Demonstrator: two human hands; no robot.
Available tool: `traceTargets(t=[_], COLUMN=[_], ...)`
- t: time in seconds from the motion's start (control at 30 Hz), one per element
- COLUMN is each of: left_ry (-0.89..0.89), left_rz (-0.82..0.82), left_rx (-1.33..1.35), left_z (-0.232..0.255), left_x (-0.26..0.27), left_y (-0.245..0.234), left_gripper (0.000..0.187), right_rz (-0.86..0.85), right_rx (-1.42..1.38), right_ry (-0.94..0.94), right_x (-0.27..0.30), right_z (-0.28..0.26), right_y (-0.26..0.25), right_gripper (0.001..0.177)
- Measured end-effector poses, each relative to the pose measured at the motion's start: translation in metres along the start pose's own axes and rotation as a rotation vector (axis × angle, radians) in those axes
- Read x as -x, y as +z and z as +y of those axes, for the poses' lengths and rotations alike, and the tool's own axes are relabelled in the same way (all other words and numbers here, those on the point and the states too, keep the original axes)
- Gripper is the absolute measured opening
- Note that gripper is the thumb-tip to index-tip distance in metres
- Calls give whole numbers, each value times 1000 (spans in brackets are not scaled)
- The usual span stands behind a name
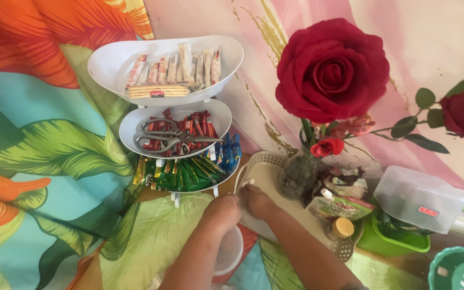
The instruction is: The person wipes a table surface with a white cloth, moving items like a snack packet, a container, and a jar aside to reach different areas. The person then returns the items to their original positions and continues wiping the table.
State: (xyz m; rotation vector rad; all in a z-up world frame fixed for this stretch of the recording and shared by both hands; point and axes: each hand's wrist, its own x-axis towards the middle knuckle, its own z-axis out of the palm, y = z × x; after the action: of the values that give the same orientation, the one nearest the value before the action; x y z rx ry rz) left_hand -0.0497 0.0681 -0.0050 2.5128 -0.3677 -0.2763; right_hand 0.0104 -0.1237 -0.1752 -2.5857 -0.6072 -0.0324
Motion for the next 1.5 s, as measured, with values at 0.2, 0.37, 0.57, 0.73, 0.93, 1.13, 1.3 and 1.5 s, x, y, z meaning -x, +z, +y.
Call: traceTargets(t=[0.2,0.37,0.57,0.73,0.93,1.13,1.3,1.5], left_ry=[-94,37,36,163,62,-258,-357,-296], left_rz=[-55,113,225,652,268,-90,-140,-74], left_rx=[-9,153,298,335,643,948,1278,1209], left_z=[3,0,-14,-25,16,33,33,22], left_x=[1,0,43,125,198,198,210,231], left_y=[1,-5,-50,-42,55,89,98,116], left_gripper=[27,35,33,24,12,36,39,30], right_rz=[-214,-222,-351,-106,44,80,81,126], right_rx=[-317,-351,-494,-1028,-1551,-1703,-1720,-1585], right_ry=[-84,-30,426,364,529,568,613,653], right_x=[36,44,63,97,162,234,265,283], right_z=[-32,-38,-42,-39,-63,-132,-168,-188], right_y=[-9,-19,-50,-86,-88,-90,-98,-94], right_gripper=[28,30,30,25,15,12,12,12])
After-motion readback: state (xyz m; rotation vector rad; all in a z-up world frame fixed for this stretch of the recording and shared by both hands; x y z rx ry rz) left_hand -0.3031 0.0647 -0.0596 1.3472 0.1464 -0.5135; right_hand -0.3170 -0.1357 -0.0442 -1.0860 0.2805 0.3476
